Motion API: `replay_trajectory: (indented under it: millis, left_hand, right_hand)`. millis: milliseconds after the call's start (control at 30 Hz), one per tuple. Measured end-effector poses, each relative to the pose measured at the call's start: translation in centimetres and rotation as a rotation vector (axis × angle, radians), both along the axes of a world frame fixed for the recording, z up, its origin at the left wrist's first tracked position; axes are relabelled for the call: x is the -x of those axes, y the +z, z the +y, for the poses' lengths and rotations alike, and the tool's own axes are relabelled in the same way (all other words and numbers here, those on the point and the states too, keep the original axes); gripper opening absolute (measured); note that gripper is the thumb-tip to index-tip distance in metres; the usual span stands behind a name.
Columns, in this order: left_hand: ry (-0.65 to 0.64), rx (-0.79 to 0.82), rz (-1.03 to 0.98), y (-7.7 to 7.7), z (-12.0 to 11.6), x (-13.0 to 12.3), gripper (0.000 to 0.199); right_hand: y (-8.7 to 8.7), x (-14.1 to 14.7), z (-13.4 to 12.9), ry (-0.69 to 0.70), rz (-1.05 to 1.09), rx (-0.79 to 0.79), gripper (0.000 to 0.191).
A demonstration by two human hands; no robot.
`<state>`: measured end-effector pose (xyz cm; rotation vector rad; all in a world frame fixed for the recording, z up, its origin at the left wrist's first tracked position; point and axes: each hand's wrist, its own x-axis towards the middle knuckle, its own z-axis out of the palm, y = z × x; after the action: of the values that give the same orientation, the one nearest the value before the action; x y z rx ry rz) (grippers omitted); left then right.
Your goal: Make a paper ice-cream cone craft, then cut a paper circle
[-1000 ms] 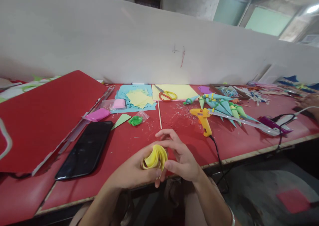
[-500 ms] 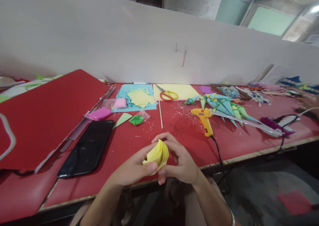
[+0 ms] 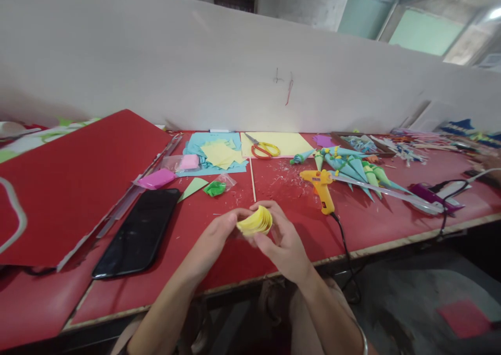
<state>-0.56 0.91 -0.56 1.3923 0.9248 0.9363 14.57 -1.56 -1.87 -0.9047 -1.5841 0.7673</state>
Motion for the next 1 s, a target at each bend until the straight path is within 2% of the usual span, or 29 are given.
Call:
replay_trajectory:
  millis: [100,167,367,567,800,1000]
  left_hand:
    - [0.164,-0.11,0.042,0.1,0.4,0.1,0.04]
    - [0.212,-0.194,0.083,0.4,0.2,0.1,0.036]
    - [0.078,-0.279,0.173,0.8,-0.4,-0.8,0.041]
    - [0.188,-0.39,0.332,0.9,-0.1,-0.7,0.036]
    - [0.188,-0.406,0.239,1.3,-0.3,-0.5,0.028]
    - [0.154,-0.405,0.179,1.0,-0.2,-0.1,0.025]
  right_hand:
    - [-0.2,-0.2,0.6,-0.059,0.08,0.03,0.019]
    - [-0.2,-0.2,0.8,-0.086,0.073,0.037,0.019]
    - [0.3,-0.1,0.5,-0.043,-0.014,0.014,0.028]
    - [0.6,-0.1,0.3,-0.044,-0.099,-0.026,0.035]
    - [0.6,-0.1,0.2,-0.049,-0.065,-0.07,0.035]
    - [0.6,-0.4,0.2,0.006,-0.016,-0.056,0.029]
